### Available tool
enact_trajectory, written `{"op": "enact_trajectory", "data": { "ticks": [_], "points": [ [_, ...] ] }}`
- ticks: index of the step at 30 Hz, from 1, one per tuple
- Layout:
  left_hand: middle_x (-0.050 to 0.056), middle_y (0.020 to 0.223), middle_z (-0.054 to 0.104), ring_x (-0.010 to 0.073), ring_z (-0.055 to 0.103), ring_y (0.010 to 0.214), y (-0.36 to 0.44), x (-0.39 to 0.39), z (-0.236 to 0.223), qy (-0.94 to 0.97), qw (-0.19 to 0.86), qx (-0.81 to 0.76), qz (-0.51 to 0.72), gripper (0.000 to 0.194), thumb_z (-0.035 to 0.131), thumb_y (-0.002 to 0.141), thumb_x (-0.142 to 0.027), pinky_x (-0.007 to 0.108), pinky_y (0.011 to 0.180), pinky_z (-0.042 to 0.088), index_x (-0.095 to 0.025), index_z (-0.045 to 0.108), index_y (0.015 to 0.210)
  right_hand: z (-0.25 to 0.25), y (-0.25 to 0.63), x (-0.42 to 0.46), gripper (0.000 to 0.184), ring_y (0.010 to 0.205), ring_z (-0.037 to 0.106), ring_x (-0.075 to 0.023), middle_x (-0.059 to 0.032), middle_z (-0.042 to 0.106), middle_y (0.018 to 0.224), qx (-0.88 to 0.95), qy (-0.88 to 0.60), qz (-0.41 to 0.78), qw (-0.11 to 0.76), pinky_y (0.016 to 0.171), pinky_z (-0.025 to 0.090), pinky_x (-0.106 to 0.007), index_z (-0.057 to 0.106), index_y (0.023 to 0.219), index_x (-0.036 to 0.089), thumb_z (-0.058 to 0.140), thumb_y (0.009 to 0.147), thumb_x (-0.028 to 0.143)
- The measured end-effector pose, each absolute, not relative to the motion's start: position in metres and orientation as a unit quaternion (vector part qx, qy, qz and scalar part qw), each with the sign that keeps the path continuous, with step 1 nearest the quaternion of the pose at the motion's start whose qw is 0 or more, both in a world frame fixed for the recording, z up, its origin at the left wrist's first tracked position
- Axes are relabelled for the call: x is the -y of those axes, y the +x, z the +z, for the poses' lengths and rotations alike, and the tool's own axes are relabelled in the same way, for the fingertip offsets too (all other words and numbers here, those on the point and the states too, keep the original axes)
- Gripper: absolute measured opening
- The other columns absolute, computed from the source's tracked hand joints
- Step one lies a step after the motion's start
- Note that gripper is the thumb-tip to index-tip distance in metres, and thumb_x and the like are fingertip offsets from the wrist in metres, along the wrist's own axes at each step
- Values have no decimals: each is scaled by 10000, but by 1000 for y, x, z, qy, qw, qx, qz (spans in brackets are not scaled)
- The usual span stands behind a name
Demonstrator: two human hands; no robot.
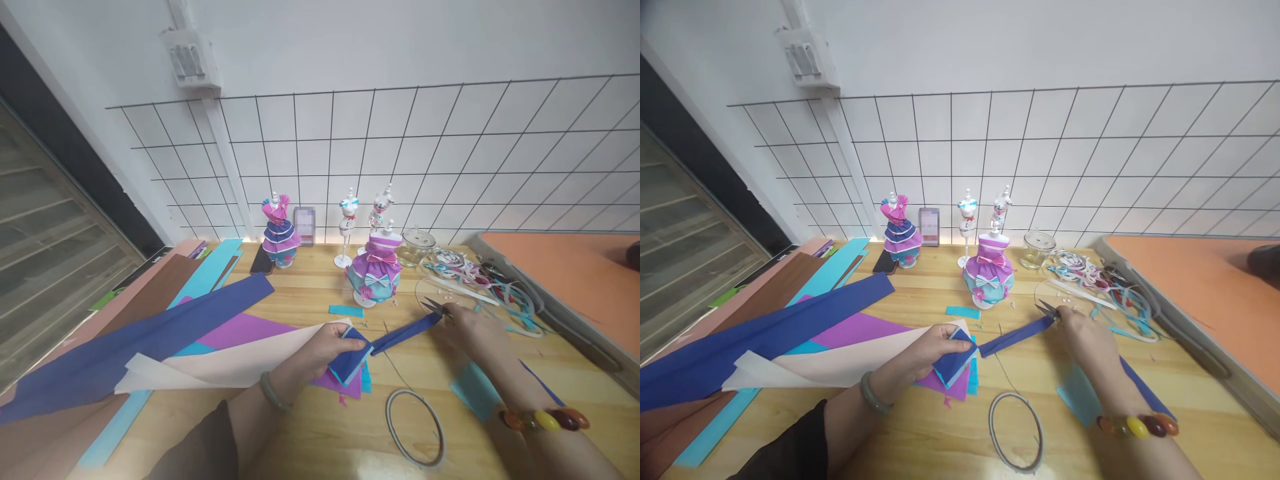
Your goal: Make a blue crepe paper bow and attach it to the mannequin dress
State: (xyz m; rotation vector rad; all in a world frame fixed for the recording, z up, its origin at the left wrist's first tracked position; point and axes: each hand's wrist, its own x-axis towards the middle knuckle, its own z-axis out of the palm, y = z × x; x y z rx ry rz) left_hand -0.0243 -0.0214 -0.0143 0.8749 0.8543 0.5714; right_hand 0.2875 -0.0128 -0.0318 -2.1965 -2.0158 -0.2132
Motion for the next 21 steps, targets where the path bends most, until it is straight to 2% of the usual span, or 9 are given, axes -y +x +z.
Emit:
{"op": "enact_trajectory", "data": {
  "ticks": [5,9,11,12,14,16,17,21],
  "points": [
    [12,613,619,111,561,521,-23,21,-17,401,775,-401,278,301,756,549,-314,225,530,417,-120,582,698,-46,271,12,364,789,632,-254,-137,664,928,704,-703,-67,73,619,437,-317,525,1151,157,439,822,289],
    [26,668,628,109,562,565,-23,22,-16,396,775,-393,297,313,753,559,-331,225,564,417,-113,608,731,-46,252,20,316,838,607,-287,-158,650,936,727,-678,-67,81,707,436,-378,586,1076,148,441,831,286],
    [27,681,619,100,547,567,-22,23,-15,395,773,-392,303,321,753,560,-334,226,572,412,-108,616,743,-33,238,27,305,935,569,-325,-183,625,1022,725,-673,-54,131,778,414,-433,618,1019,144,429,845,309],
    [26,681,614,97,539,560,-22,24,-15,398,771,-393,305,328,751,562,-340,229,571,409,-107,620,752,-24,228,32,315,973,551,-330,-185,614,1053,726,-665,-23,175,810,404,-445,629,995,144,425,851,336],
    [17,666,601,90,520,541,-22,25,-14,415,759,-394,309,341,741,574,-364,233,565,401,-108,628,770,-4,204,41,325,924,576,-268,-130,641,996,740,-613,154,231,798,432,-382,640,930,181,415,862,406],
    [11,665,596,90,517,550,-21,26,-11,446,736,-393,324,339,727,594,-381,230,569,394,-112,635,778,16,178,48,357,831,593,-215,-75,653,873,731,-535,358,228,741,454,-325,637,886,197,395,866,458],
    [13,678,601,94,524,570,-21,26,-9,460,723,-391,335,338,725,599,-382,229,577,394,-114,638,788,23,167,50,366,774,589,-197,-54,644,795,719,-509,415,228,711,454,-309,630,839,194,405,856,482],
    [44,804,636,131,569,701,-23,26,3,499,684,-371,382,395,729,605,-360,239,650,417,-123,639,907,37,140,47,396,611,531,-143,2,541,608,643,-509,505,270,605,430,-270,571,674,181,495,775,556]
  ]
}}
